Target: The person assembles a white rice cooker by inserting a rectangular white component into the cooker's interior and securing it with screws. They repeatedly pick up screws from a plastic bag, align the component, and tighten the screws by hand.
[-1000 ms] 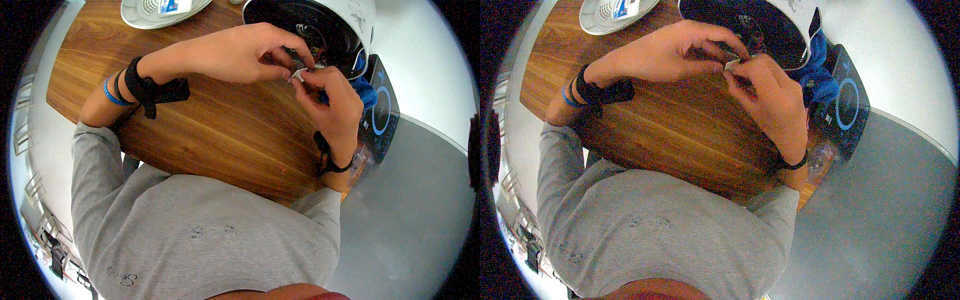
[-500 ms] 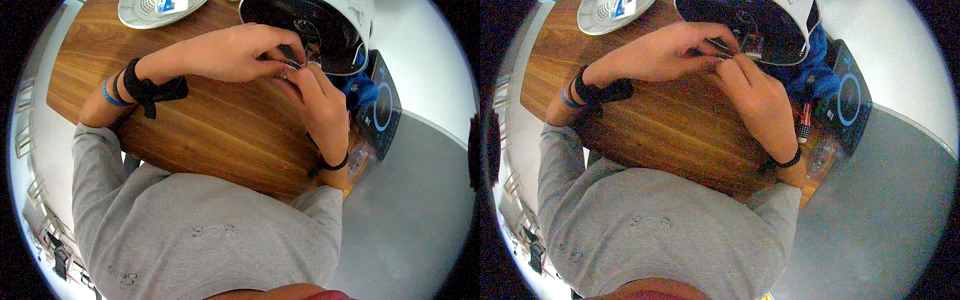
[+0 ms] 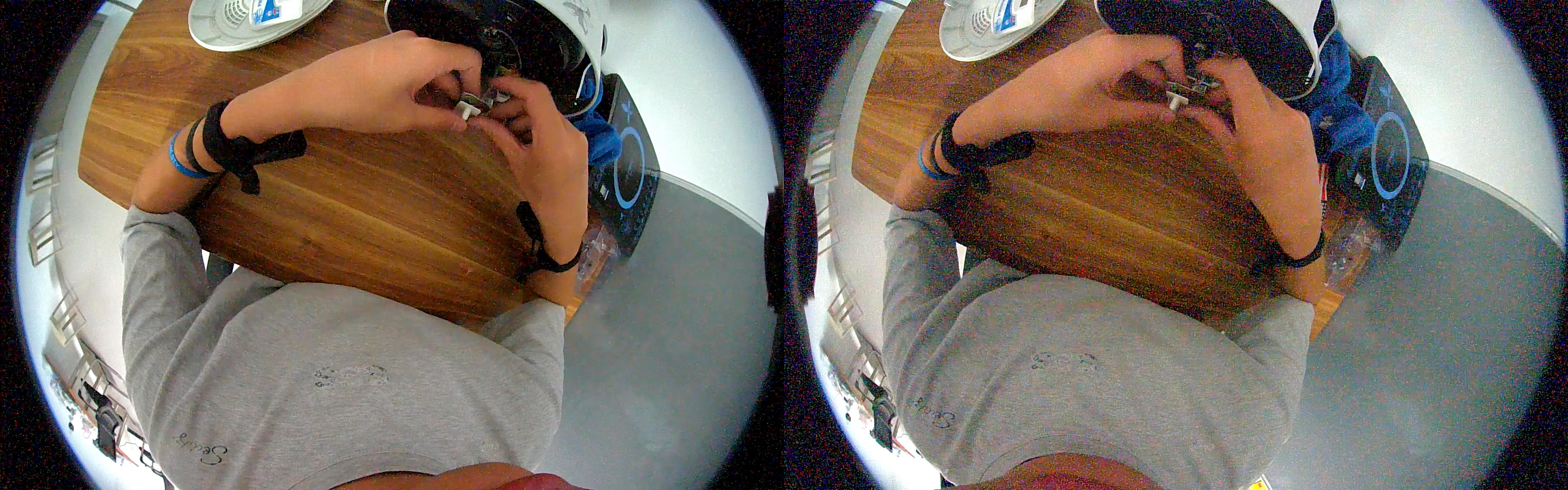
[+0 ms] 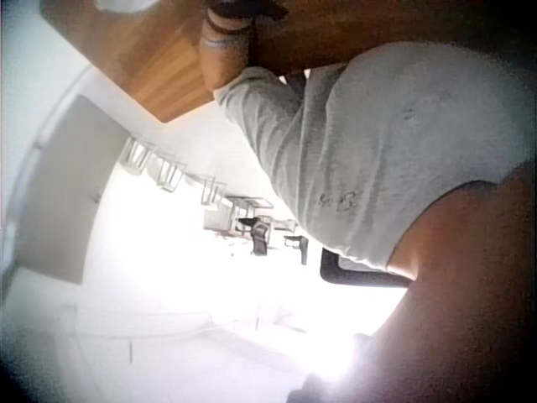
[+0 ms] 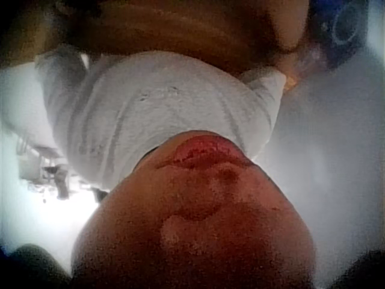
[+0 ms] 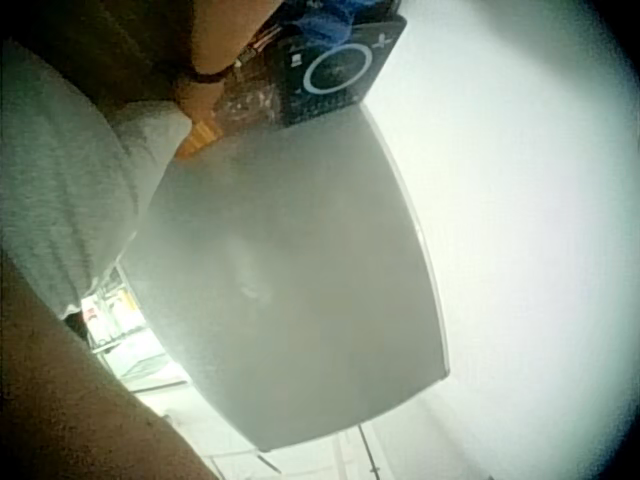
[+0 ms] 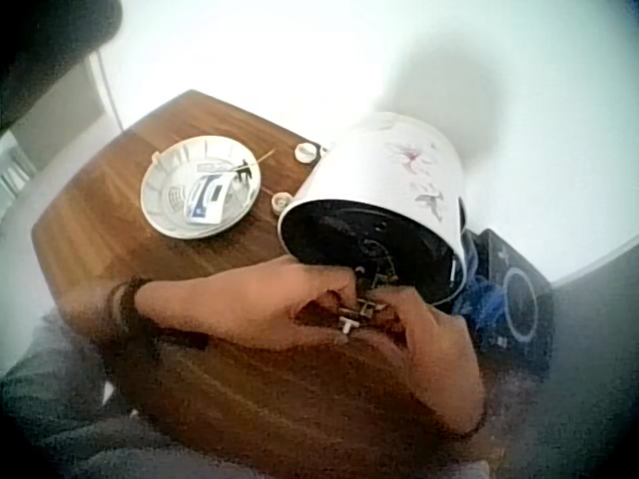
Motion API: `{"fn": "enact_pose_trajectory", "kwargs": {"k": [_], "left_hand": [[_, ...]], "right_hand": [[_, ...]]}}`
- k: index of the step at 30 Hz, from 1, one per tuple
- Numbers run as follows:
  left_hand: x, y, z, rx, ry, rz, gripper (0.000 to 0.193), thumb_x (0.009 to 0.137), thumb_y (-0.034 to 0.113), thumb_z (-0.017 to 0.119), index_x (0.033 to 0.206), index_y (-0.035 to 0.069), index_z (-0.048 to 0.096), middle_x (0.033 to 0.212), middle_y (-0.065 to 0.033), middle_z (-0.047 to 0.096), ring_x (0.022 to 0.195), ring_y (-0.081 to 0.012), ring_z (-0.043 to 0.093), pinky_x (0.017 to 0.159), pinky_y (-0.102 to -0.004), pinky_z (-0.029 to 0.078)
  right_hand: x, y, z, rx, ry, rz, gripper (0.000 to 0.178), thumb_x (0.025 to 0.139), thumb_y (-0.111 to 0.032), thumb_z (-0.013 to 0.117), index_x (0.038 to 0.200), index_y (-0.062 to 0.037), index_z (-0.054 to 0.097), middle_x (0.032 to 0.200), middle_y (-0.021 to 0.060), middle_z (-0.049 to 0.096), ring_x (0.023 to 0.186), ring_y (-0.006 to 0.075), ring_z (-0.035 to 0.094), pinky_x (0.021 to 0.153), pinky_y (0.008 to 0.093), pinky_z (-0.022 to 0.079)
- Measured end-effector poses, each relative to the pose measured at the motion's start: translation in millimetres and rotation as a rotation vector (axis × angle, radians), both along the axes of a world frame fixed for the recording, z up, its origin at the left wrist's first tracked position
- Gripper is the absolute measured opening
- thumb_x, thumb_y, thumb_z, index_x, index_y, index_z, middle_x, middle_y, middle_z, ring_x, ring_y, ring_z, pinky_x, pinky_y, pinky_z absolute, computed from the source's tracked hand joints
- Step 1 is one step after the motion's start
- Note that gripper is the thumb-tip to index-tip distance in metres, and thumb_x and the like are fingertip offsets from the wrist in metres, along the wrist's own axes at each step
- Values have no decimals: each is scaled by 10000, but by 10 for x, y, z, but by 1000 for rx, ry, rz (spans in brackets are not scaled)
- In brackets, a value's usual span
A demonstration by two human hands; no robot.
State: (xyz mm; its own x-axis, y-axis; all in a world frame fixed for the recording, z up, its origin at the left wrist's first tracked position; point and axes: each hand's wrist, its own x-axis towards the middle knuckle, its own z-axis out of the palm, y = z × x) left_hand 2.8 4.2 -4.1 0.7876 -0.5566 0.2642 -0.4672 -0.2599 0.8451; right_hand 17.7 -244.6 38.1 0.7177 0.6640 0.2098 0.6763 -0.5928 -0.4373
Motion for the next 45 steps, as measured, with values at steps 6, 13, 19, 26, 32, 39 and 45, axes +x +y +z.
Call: {"fn": "enact_pose_trajectory", "kwargs": {"k": [6, 13, 19, 26, 32, 39, 45], "left_hand": [[-20, -11, 0, 60, -74, 34, 226, 937, 108, 759, 1091, 61, 600, 946, -127, 744, 860, -330, 751, 704, -409, 578], [-32, -25, -70, 182, -239, 46, 240, 932, 142, 726, 1116, 60, 595, 897, -191, 688, 869, -472, 688, 752, -528, 563], [-60, 14, -19, 255, -287, 64, 309, 874, 136, 742, 1131, 57, 590, 906, -228, 697, 906, -486, 699, 760, -556, 578], [59, 306, 131, 404, -315, 196, 265, 847, 108, 749, 1074, 65, 619, 897, -212, 718, 906, -463, 720, 773, -553, 585], [56, 368, 265, 390, -341, 164, 264, 855, 100, 754, 1090, 69, 639, 890, -207, 734, 902, -452, 722, 783, -548, 586], [-22, 396, 288, 683, -311, 297, 359, 904, 79, 659, 1260, 125, 677, 932, -232, 739, 942, -449, 727, 804, -553, 584], [49, 632, 304, 767, -402, 288, 400, 904, 98, 677, 1303, 122, 691, 1035, -218, 739, 1011, -431, 719, 851, -534, 577]], "right_hand": [[53, -5, -94, -56, -69, 79, 223, 941, -213, 771, 1127, -137, 674, 890, 156, 736, 808, 391, 736, 647, 480, 582], [58, 46, -77, -152, -86, 95, 208, 932, -97, 764, 1133, -102, 714, 959, 173, 749, 839, 391, 733, 692, 442, 577], [28, 73, -192, -194, -141, 51, 228, 964, -156, 737, 1189, -142, 700, 989, 175, 758, 853, 394, 733, 680, 466, 575], [13, 196, -251, -259, -182, 127, 623, 966, -152, 732, 1545, -208, 508, 1070, 208, 758, 966, 426, 725, 811, 475, 597], [-59, 158, -208, -261, -62, 222, 850, 953, -143, 745, 1679, -162, 304, 1372, 290, 630, 1265, 485, 605, 1068, 512, 514], [-220, -13, -244, -439, 71, 285, 765, 972, -217, 737, 1640, -138, 372, 1538, 320, 468, 1307, 557, 549, 1135, 527, 468], [-532, 372, -276, -584, 88, 172, 687, 981, -296, 728, 1573, -69, 465, 1358, 395, 526, 1170, 530, 645, 926, 515, 590]]}}
